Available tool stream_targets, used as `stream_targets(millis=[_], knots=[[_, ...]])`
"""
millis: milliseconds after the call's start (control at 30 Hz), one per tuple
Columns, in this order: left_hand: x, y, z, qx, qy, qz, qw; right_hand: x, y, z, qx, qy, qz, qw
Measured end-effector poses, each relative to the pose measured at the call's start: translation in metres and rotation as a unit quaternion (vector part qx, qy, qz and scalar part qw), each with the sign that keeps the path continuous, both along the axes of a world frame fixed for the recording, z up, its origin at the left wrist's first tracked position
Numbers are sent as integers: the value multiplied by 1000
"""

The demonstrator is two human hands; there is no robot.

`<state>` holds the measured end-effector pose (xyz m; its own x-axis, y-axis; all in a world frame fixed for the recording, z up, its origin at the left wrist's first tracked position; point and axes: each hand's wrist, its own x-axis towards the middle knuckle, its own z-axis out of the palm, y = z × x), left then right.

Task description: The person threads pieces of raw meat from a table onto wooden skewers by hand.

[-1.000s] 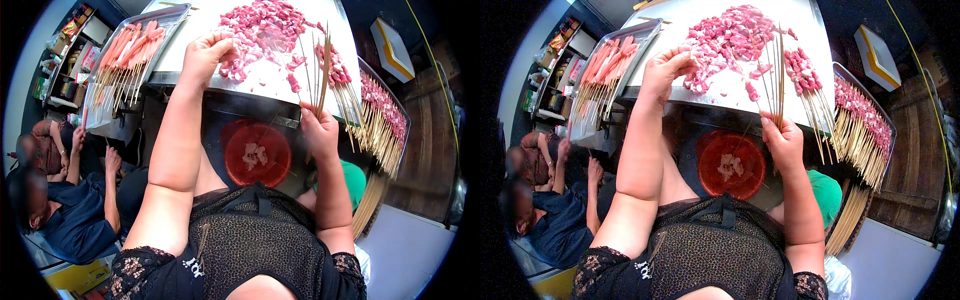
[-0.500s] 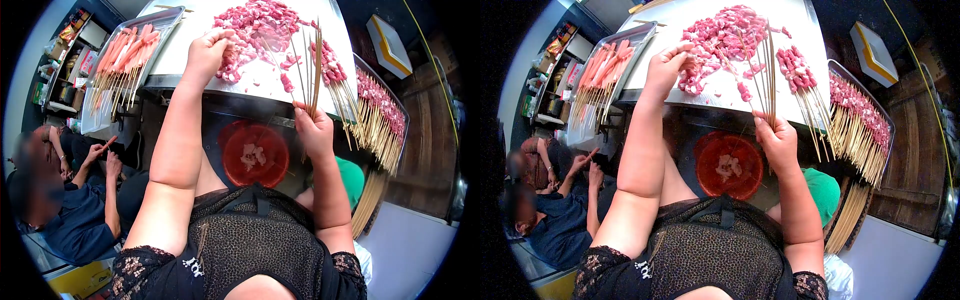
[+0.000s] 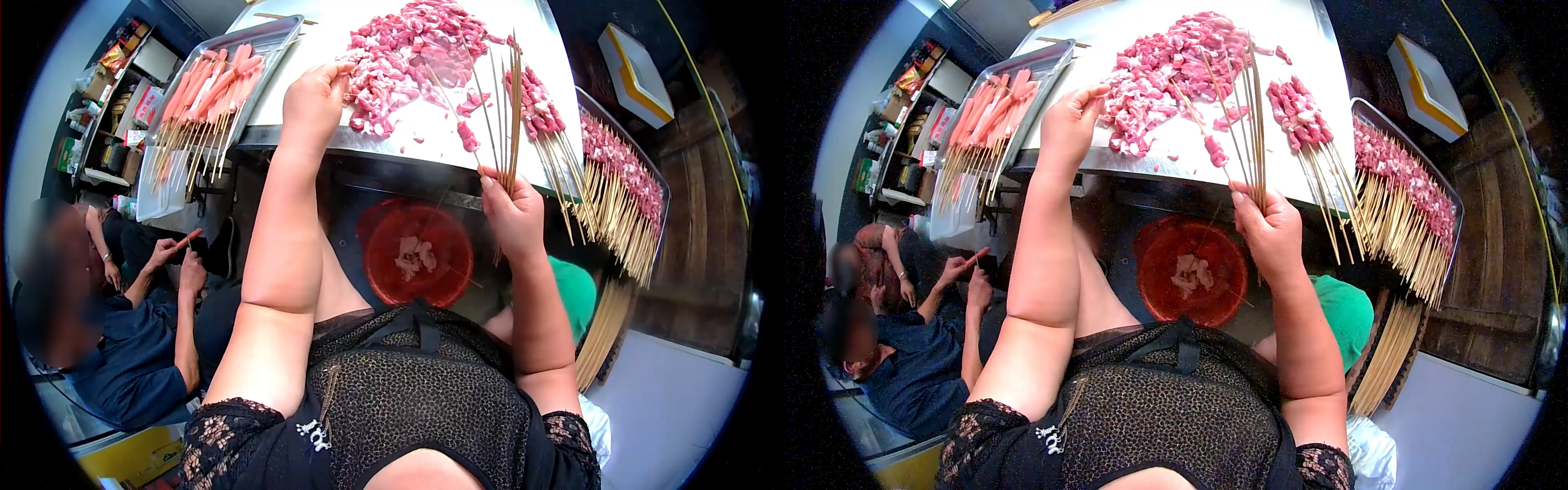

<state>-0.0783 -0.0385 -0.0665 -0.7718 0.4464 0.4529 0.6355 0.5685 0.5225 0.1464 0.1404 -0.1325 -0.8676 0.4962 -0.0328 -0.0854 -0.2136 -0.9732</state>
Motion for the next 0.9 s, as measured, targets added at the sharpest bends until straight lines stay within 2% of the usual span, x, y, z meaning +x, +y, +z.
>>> stream_targets(millis=[33, 167, 233, 267, 333, 367, 433, 567, 633, 700, 767, 800, 900], knots=[[2, 0, 2, -1, 47, -8, 999, 0, 0, 0, -1, 1, 2, 1000], [-1, -3, 2, -19, 72, -30, 997, -1, 1, -1, 8, -1, -3, 1000], [-6, -3, -2, 80, -10, -41, 996, -1, 1, 0, -1, 3, -1, 1000], [-8, -2, -4, 79, -10, -41, 996, -1, 1, 0, -2, 2, 0, 1000], [-10, 0, -3, 280, -211, -83, 933, -1, 0, 2, 1, -3, -3, 1000], [-9, 1, -3, 280, -211, -83, 933, -1, 0, 1, 1, -3, -2, 1000], [-3, 5, 6, 348, -334, -92, 871, -1, 0, 0, 2, -5, 5, 1000], [-8, 7, -3, 332, -244, -85, 907, -2, -1, 0, 11, -12, 4, 1000], [-10, -2, -2, 127, -103, -36, 986, -2, -1, -2, 15, -10, 0, 1000], [-1, 3, -5, 145, -103, -53, 983, -1, 0, -3, 19, -12, -1, 1000], [10, 14, -4, -12, 24, -107, 994, -2, 0, -3, 23, -15, -2, 1000], [13, 22, -6, -54, 62, -125, 989, -2, 0, -2, 22, -16, 1, 1000], [18, 38, -13, -188, 105, -59, 975, -2, 0, -3, 21, -17, 5, 1000]])
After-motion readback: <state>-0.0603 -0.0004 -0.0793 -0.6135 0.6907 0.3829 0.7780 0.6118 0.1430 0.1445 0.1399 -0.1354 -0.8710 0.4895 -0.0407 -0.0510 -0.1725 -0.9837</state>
